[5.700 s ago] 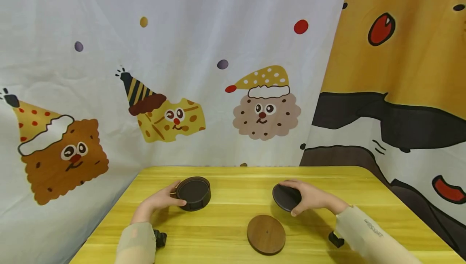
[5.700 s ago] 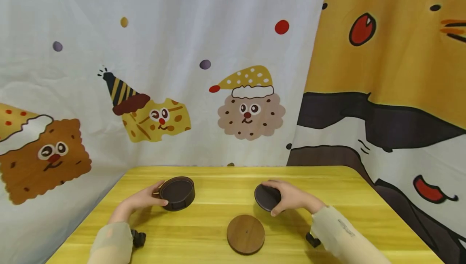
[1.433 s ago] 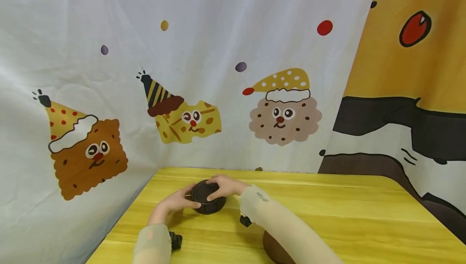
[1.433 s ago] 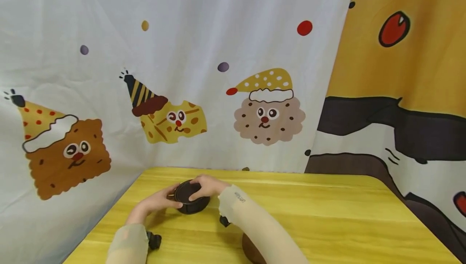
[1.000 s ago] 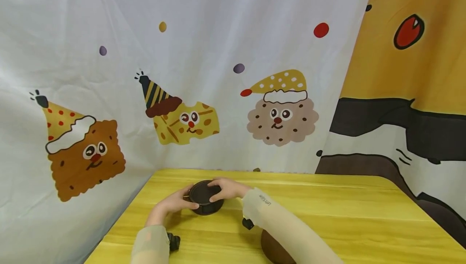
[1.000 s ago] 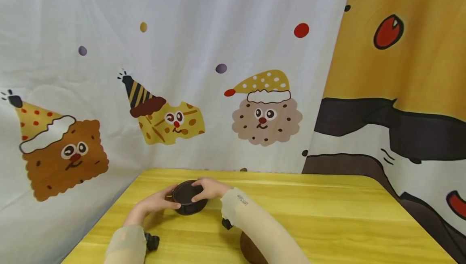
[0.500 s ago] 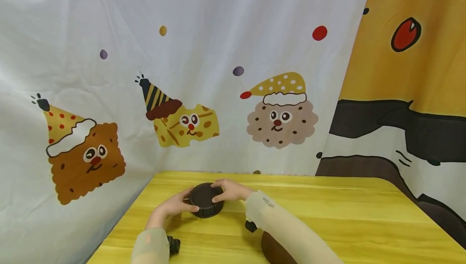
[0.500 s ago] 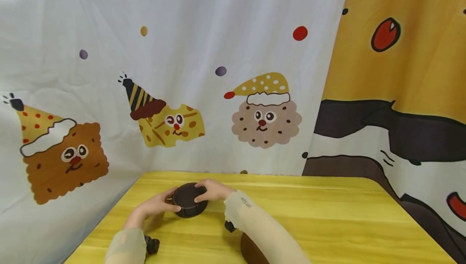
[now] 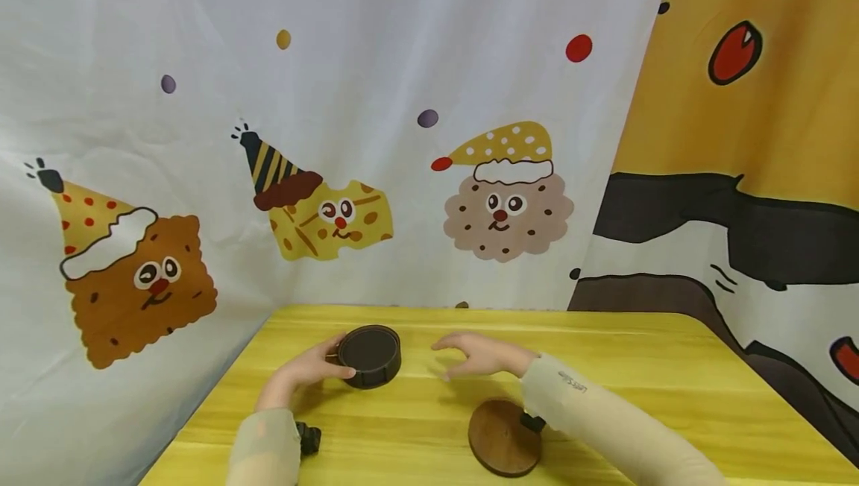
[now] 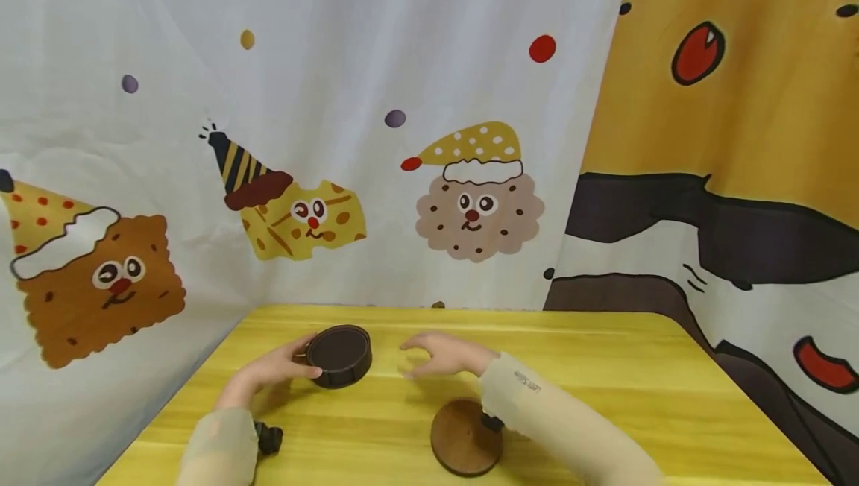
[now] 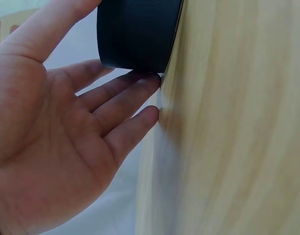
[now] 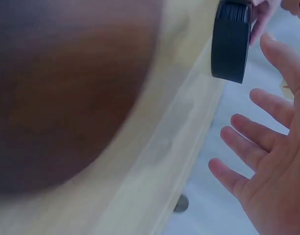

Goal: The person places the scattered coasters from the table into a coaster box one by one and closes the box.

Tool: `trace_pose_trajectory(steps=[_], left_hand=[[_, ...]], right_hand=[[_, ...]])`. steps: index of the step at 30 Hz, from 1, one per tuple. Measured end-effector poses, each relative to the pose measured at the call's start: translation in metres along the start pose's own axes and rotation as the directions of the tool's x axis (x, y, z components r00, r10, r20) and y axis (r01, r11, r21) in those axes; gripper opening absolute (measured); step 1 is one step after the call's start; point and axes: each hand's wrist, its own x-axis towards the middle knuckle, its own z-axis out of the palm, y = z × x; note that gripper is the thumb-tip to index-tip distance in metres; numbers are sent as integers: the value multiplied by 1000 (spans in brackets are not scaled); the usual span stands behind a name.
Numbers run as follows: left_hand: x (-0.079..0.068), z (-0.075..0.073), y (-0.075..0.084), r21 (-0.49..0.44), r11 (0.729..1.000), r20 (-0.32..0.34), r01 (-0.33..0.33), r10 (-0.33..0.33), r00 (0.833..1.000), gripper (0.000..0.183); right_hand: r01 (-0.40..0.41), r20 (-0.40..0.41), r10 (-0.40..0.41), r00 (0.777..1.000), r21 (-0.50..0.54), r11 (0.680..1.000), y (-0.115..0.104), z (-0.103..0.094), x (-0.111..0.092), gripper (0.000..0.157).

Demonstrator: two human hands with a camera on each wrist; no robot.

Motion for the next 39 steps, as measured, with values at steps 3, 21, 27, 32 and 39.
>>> trace_pose_trajectory(steps=[3,21,27,32,39], left_hand=[[-1,-2,-1,-10,1000,4,3,-3,1000,88],[-2,-5,-6,-32,999,40,-3,5,999,87],[-1,-3,-6,-14,1000,38,-2,3,999,89],[-1,-1,-5,7,1000,27,6,-7,1000,89],[2,0,-2,12,1000,31,3,-4,1000,89]], right_hand=[[3,18,-3,1000,2,1000,-1,-4,-31,58],[124,95,-134,987,102,987,-6,21,-122,94],[128,86,-135,987,86,988,-7,29,-127,91],[130,51,-133,990,50,990,-10,34,-130,88],[138,26,-140,990,68,988,-9,35,-131,85]])
